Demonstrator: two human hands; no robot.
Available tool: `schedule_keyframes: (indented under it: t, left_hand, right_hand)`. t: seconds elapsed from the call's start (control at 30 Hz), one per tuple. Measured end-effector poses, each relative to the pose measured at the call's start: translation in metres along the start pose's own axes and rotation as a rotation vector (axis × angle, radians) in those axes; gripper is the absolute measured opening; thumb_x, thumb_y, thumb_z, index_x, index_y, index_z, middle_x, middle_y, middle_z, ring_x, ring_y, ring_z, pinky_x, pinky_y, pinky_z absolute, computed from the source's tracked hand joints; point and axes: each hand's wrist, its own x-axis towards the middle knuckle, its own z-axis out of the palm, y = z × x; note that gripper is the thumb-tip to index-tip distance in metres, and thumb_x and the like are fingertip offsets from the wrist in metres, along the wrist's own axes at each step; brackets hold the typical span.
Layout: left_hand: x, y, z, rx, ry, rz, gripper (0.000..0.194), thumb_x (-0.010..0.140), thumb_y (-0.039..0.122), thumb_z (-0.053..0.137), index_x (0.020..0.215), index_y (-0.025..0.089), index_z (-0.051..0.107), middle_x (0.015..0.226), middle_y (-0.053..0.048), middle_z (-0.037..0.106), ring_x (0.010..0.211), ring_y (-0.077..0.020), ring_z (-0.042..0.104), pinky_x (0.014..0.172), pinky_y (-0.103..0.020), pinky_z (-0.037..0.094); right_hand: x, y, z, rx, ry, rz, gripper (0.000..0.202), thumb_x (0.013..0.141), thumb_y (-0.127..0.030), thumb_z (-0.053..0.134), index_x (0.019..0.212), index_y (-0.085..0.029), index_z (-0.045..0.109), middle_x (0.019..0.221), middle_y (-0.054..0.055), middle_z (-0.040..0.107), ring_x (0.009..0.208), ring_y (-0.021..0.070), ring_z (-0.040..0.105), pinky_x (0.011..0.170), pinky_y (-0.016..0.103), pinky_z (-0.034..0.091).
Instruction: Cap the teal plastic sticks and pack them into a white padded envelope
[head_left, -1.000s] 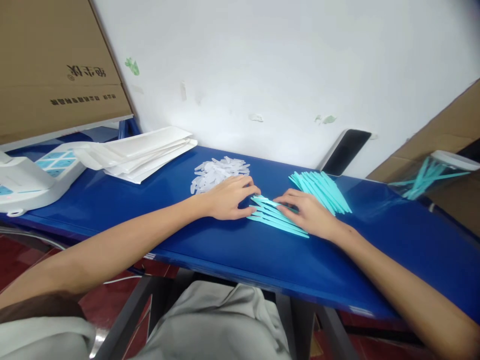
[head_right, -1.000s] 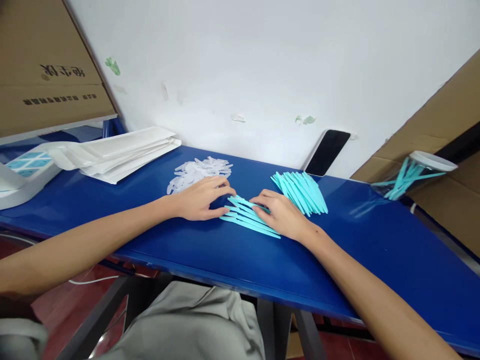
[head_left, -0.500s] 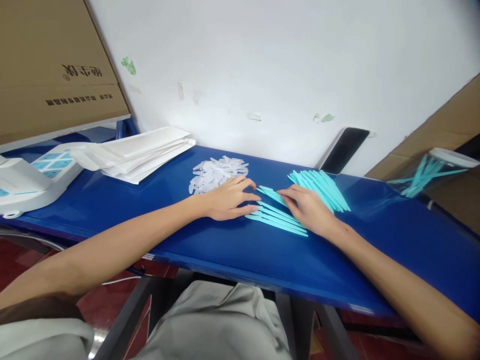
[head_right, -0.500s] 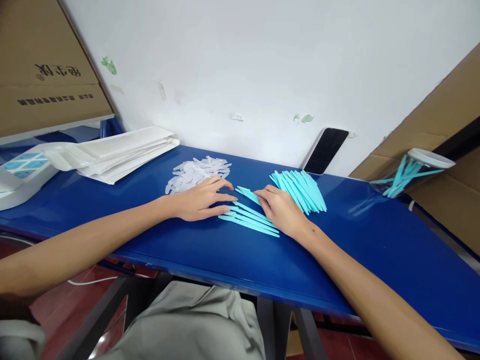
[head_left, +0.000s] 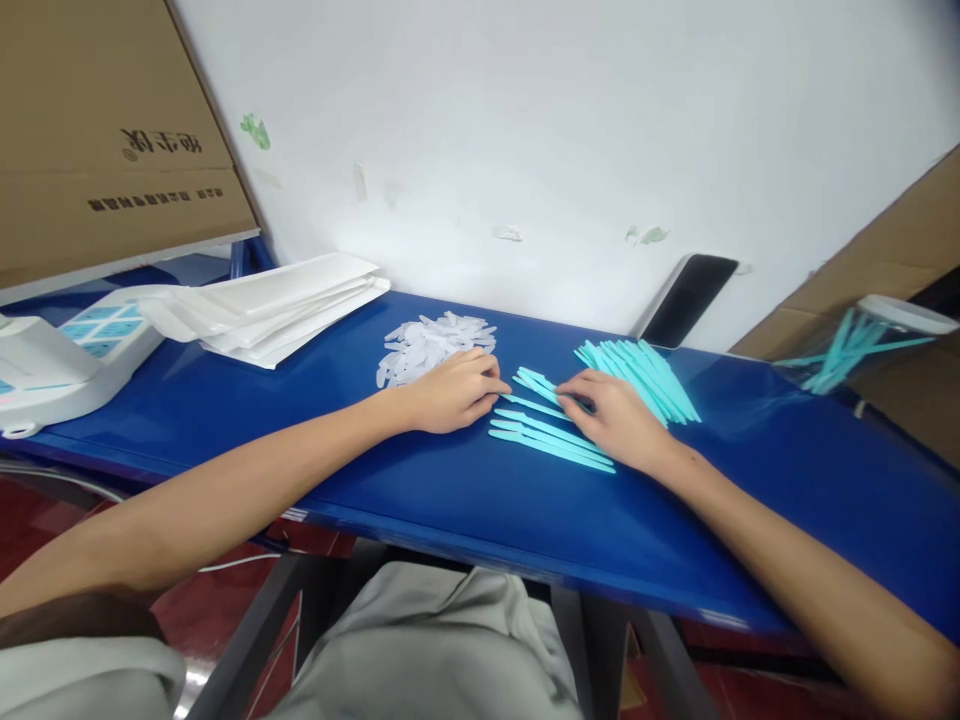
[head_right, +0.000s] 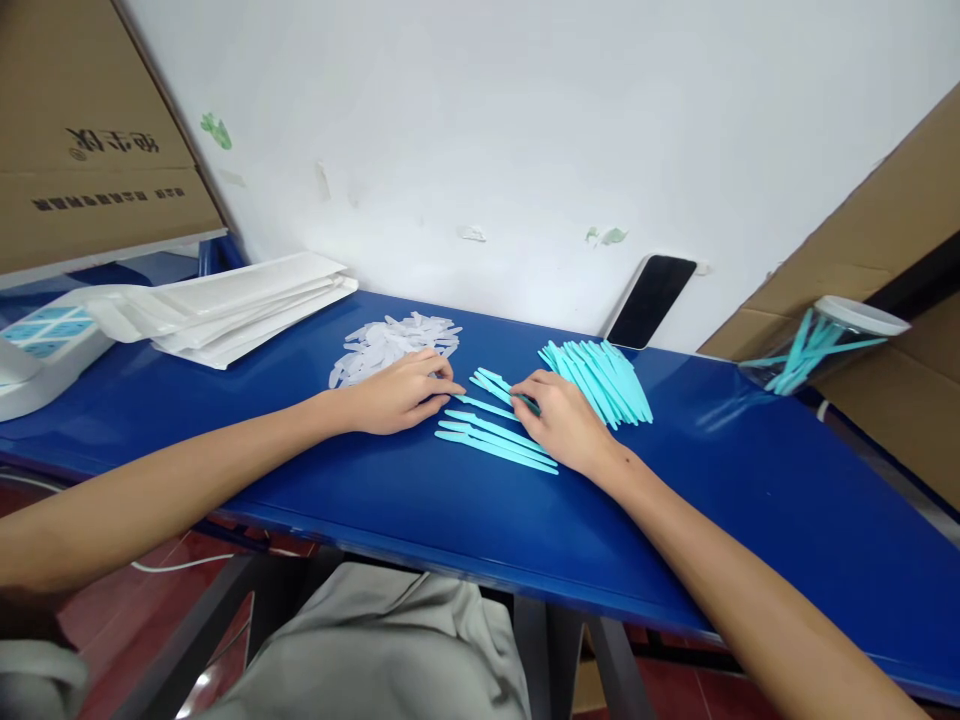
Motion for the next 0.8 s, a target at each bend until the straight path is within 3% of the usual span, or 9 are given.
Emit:
schedule_keyframes:
  t: [0.17, 0.53, 0.8]
  left_hand:
    - [0.001, -0.004, 0.001, -0.002, 0.003, 0.014, 0.038, 0.104, 0.026, 0.041, 0.124, 0.017, 0.073, 0.113, -0.014, 0.063, 0.101, -0.0253, 0.057, 0.095, -0.041, 0.044]
    - [0.003, -0.009, 0.004, -0.032, 0.070, 0.012, 0.034, 0.106, 0.035, 0.047, 0.112, 0.021, 0.078, 0.102, -0.010, 0.069, 0.091, -0.0220, 0.061, 0.087, -0.037, 0.044]
    - [0.004, -0.014, 0.002, -0.037, 0.058, 0.095, 0.033, 0.106, 0.036, 0.048, 0.108, 0.020, 0.078, 0.098, -0.009, 0.069, 0.091, -0.0219, 0.062, 0.086, -0.036, 0.043]
  right_hand:
    - [0.000, 0.000, -0.002, 0.019, -0.017, 0.006, 0.026, 0.100, -0.035, 0.055, 0.099, -0.019, 0.076, 0.102, 0.011, 0.074, 0.093, 0.0267, 0.069, 0.081, 0.041, 0.055]
    - [-0.002, -0.002, 0.002, -0.033, 0.045, -0.039, 0.019, 0.098, -0.033, 0.059, 0.090, -0.022, 0.072, 0.095, 0.008, 0.073, 0.086, 0.0249, 0.068, 0.073, 0.038, 0.052]
    - [-0.001, -0.008, -0.003, 0.000, -0.014, -0.024, 0.024, 0.098, -0.039, 0.060, 0.091, -0.021, 0.075, 0.089, 0.007, 0.072, 0.076, 0.0205, 0.065, 0.067, 0.034, 0.049]
